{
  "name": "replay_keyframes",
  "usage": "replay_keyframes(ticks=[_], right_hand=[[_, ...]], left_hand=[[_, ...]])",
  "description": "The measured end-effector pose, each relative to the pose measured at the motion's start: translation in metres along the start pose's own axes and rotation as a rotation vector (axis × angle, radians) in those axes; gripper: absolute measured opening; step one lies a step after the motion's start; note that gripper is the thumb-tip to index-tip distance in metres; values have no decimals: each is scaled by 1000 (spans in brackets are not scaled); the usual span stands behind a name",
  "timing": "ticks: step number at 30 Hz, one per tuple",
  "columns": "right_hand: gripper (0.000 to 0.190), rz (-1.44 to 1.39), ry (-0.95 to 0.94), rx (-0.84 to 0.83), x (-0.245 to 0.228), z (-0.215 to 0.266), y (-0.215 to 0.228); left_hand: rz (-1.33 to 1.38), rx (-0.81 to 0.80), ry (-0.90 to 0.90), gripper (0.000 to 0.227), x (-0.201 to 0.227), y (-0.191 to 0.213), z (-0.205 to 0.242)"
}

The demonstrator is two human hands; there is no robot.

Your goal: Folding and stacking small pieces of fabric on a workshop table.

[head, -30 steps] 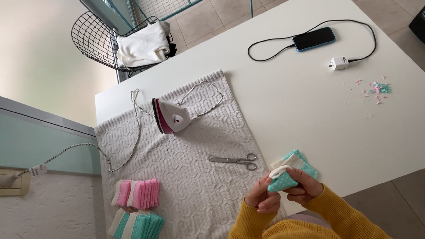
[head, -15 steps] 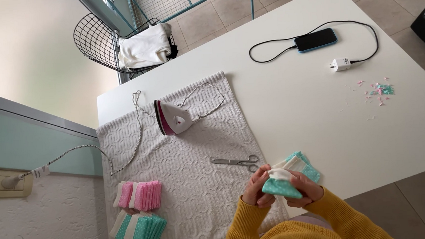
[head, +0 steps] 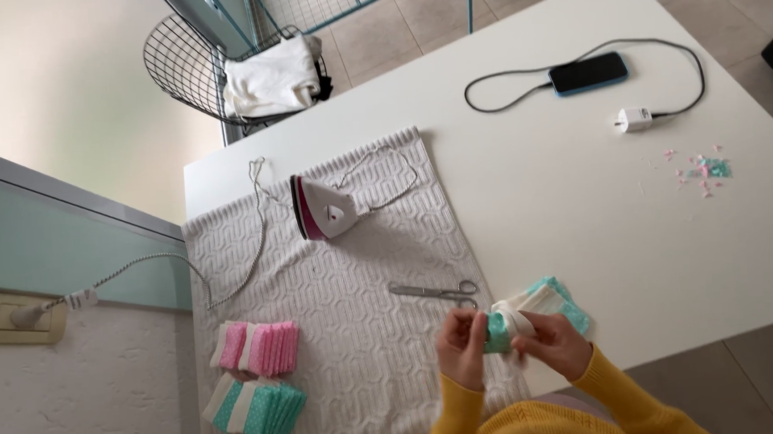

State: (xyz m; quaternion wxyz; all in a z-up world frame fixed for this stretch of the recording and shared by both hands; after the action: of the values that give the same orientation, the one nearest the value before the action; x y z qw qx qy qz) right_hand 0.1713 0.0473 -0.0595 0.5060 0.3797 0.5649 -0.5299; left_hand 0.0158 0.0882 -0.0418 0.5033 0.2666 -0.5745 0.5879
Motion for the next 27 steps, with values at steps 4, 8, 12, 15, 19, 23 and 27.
replay_keyframes(ticks=[4,8,12,15,19,23,27], right_hand=[[23,724,569,277,-112,8,-12],[10,762,538,478,-124,14,0],[13,591,488,669,-99,24,21],[20,436,191,744,-44,26,45],[23,188,233,713,-23,25,51],[23,270,242,724,-24,28,40],[22,383,275,709,-52,31,18]], left_hand=[[-290,68,-208,15,66,-29,16],[-552,74,-431,12,99,-39,19],[-538,102,-354,13,86,-29,14],[-391,56,-314,14,80,-27,8],[-187,16,-243,17,55,-17,3],[222,-37,-30,28,22,-27,-4],[567,50,210,26,-15,-29,0]])
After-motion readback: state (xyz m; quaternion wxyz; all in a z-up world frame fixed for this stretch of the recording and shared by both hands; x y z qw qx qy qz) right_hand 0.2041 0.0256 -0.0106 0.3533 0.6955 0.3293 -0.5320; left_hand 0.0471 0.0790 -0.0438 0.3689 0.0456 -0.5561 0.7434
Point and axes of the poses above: each hand's wrist, its own z-axis away from the middle knuckle, its own y-axis out of the back of the hand, x = y × z, the point moved 9 cm from there along -z, towards the middle knuckle, and after that the axes turned 5 degrees about y, right-handed, at the moved point
